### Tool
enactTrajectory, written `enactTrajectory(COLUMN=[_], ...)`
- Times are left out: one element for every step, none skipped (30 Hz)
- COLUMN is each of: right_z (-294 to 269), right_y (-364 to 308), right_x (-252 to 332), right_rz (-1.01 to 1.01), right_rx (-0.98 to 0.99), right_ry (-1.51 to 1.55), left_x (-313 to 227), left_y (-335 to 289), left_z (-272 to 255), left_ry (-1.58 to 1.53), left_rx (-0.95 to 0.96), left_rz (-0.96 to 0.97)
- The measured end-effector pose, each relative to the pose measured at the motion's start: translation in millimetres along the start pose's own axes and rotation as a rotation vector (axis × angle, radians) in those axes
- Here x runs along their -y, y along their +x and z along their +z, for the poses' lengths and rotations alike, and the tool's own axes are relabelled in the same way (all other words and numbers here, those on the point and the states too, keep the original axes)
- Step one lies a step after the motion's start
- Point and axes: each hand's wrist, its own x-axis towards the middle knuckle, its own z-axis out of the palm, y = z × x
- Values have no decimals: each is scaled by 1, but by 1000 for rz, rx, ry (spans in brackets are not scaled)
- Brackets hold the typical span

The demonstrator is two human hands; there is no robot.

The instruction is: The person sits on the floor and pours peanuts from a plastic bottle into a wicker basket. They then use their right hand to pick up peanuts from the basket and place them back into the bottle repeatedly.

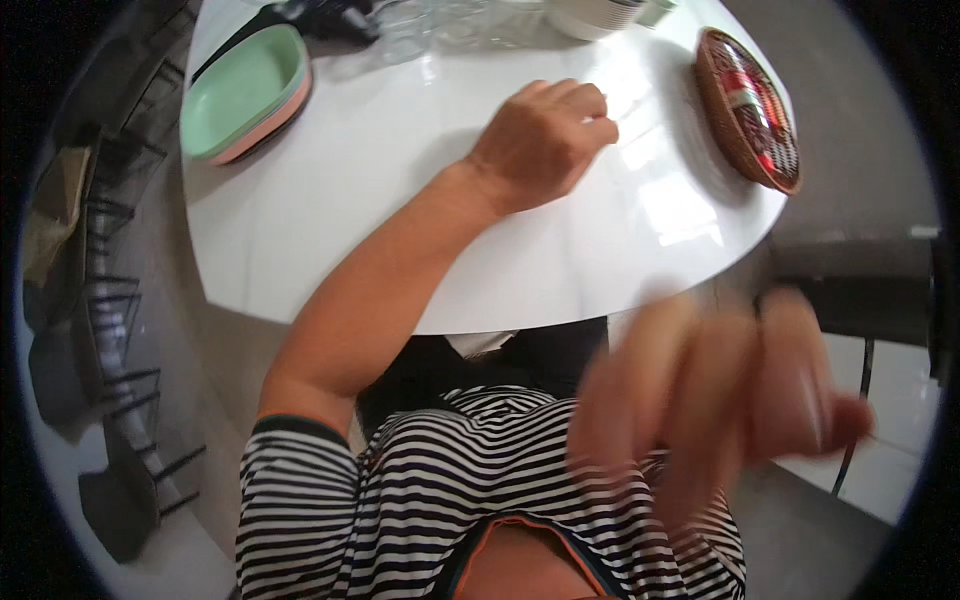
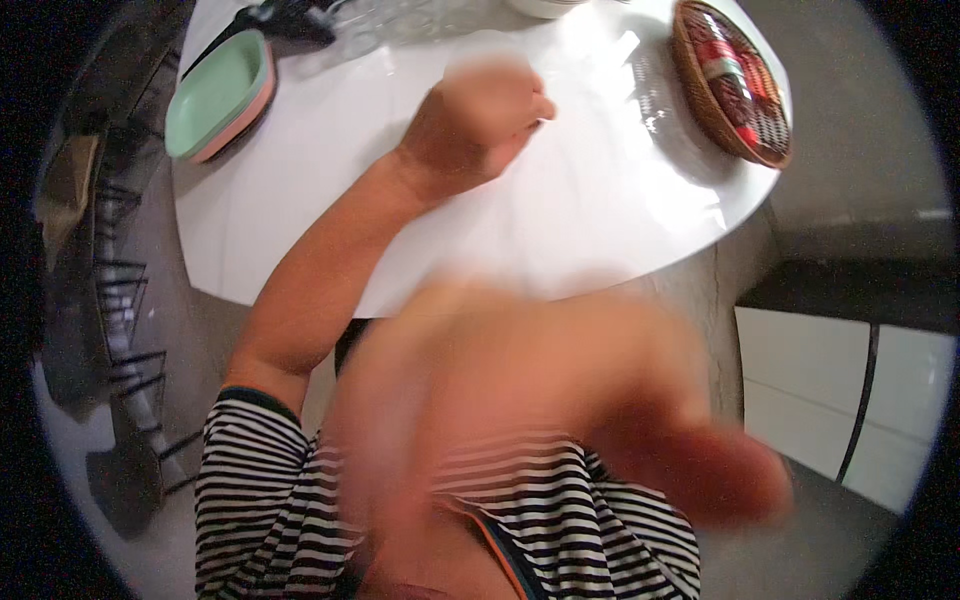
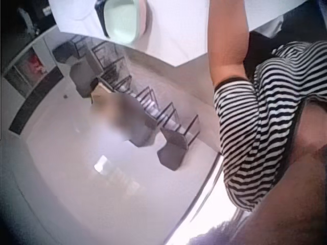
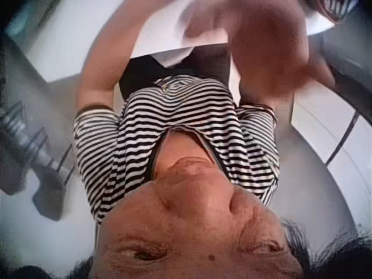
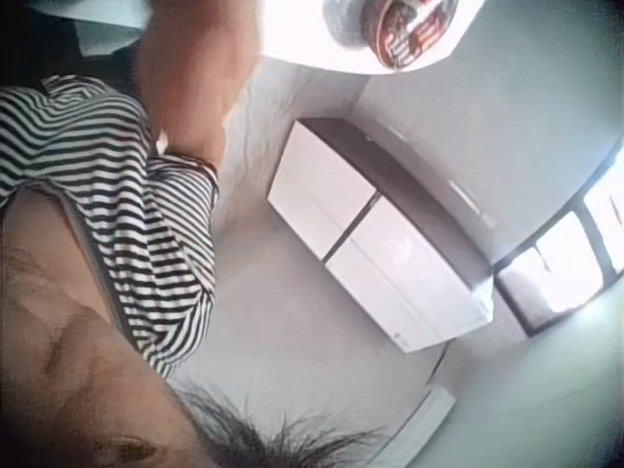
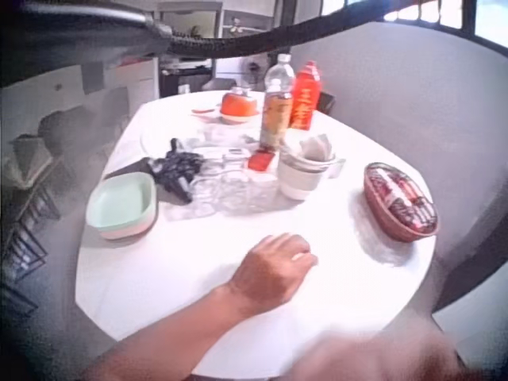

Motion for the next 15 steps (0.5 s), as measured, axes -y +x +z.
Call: enactTrajectory(right_z=[-34,-42,-52,-66,-89,-113,-138,-166,-197,-222,-242,-256,-256,-275,-291], right_y=[5,8,18,27,32,36,40,47,53,55,56,60,65,69,65], right_x=[11,21,33,41,55,71,86,97,106,118,126,127,122,124,121], right_rz=[-15,3,-6,-30,-71,-120,-96,-59,3,53,154,256,415,588,616], right_rx=[-98,-70,-83,-109,-169,-225,-328,-428,-430,-445,-469,-489,-431,-339,-354], right_ry=[-265,-559,-835,-1044,-1236,-1410,-1500,-1601,-1738,-1882,-2007,-2112,-2101,-2078,-2142], left_x=[-33,-40,-38,-33,-36,-38,-41,-39,-38,-41,-44,-45,-45,-44,-45], left_y=[-23,-15,-12,-13,-13,-12,-11,-13,-19,-18,-18,-17,-17,-17,-17], left_z=[-7,-10,-8,-14,-13,-13,-13,-9,-6,-5,-3,-5,-8,-13,-17], left_ry=[-73,-59,-126,-112,-122,-115,-108,-113,-109,-126,-146,-152,-151,-154,-158], left_rx=[158,87,34,29,51,81,85,81,79,77,75,82,82,81,79], left_rz=[-116,-155,-206,-210,-227,-244,-237,-240,-246,-253,-253,-255,-253,-250,-247])
